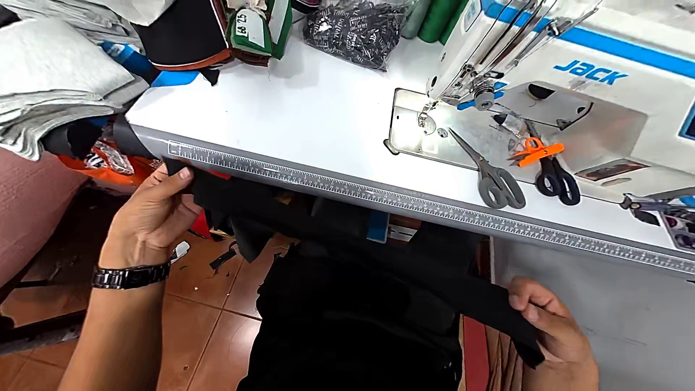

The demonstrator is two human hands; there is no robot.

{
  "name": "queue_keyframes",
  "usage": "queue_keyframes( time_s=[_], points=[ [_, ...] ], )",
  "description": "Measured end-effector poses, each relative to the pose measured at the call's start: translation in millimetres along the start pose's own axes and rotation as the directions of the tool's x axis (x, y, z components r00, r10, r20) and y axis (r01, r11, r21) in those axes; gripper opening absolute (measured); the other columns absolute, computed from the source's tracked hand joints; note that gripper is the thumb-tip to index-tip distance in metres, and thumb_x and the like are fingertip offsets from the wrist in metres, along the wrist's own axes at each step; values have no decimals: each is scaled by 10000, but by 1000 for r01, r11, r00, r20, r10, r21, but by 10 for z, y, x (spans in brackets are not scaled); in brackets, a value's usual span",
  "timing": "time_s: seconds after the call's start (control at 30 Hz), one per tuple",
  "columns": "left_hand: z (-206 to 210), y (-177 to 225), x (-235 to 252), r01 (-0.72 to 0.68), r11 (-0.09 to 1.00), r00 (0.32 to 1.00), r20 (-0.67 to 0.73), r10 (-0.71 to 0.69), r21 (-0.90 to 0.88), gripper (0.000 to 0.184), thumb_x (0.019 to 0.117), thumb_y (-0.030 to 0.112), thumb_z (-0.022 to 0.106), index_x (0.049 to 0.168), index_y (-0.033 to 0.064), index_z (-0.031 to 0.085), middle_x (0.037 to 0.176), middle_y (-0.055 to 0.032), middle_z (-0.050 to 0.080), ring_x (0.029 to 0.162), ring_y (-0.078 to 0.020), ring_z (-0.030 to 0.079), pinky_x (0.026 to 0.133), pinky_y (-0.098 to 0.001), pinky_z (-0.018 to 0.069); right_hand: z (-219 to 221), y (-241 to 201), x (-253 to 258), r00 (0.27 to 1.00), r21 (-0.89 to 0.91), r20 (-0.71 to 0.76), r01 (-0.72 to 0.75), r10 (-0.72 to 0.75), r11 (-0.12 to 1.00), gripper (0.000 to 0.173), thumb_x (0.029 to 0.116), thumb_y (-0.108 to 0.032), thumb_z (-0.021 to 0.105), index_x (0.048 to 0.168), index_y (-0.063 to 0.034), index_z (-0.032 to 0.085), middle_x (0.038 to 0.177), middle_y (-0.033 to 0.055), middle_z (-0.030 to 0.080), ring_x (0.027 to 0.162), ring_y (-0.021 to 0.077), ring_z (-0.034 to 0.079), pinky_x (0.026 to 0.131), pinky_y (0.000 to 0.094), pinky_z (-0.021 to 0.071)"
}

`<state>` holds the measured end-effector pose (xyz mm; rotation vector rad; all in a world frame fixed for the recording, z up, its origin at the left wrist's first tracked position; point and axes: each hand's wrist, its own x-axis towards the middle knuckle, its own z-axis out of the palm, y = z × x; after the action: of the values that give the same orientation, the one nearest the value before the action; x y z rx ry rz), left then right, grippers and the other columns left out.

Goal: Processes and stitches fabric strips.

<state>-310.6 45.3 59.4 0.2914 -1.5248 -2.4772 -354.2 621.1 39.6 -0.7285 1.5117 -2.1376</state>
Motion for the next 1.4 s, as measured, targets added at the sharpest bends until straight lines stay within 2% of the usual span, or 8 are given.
queue_keyframes(
  time_s=[0.13,0.23,0.33,0.47,0.6,0.73,0.87,1.4],
  points=[
    [331,-35,46,-49,998,978,-200,57,47,172,1054,109,495,1088,173,651,984,5,747,870,-102,735,805,-293,627,193,-194,-100,993,205,107,30,-53,978,260,994,-176,630,1227,-228,731,1099,-35,759,920,98,743,712,277,636],
    [709,-18,7,-171,947,969,-129,212,272,157,997,64,591,1011,173,702,926,54,752,822,-58,713,780,-263,615,567,-423,62,982,-170,159,134,-107,976,224,1011,-144,621,1184,-241,724,1002,-56,755,844,49,728,689,227,619],
    [1240,-44,-158,-374,779,920,94,380,503,206,909,37,709,1081,148,697,964,88,735,822,-28,701,752,-227,613,1020,-561,276,940,-640,248,339,-232,690,192,1016,-104,624,1170,-151,729,911,7,737,830,58,699,758,210,586],
    [1781,-209,-375,-521,688,853,332,402,506,81,949,94,700,1012,79,749,892,42,741,733,-30,683,657,-198,593,1399,-476,559,848,-813,282,460,-448,358,139,999,-195,638,1082,-170,747,840,18,624,826,112,608,746,224,509],
    [2038,-411,-466,-454,826,864,392,316,335,108,943,107,719,1031,69,768,863,6,744,672,-48,666,595,-193,574,1581,-280,841,864,-724,103,406,-494,558,110,947,-275,745,1014,-189,733,1122,-12,661,1051,75,633,885,224,558],
    [2171,-472,-549,-256,953,926,323,194,163,133,918,58,737,1046,76,768,779,-36,725,564,-48,622,502,-174,531,1678,-121,977,906,-481,-109,312,-408,820,128,949,-147,732,1065,-93,740,942,0,740,805,41,688,718,198,598],
    [2171,-498,-563,-190,971,931,339,132,142,161,975,93,672,1092,67,779,831,-55,738,696,-68,681,643,-211,588,1709,-84,1091,862,-507,-249,272,-441,818,116,956,-193,732,1018,-95,735,805,-38,690,621,-19,589,540,119,502],
    [2082,-425,-636,-224,957,906,402,136,183,335,1090,199,465,1206,58,747,1107,-72,744,997,-145,702,892,-317,586,1746,-41,1239,795,-623,-330,222,-509,750,116,911,-116,755,1010,-116,696,697,-63,613,554,-16,526,489,118,445]
  ],
)
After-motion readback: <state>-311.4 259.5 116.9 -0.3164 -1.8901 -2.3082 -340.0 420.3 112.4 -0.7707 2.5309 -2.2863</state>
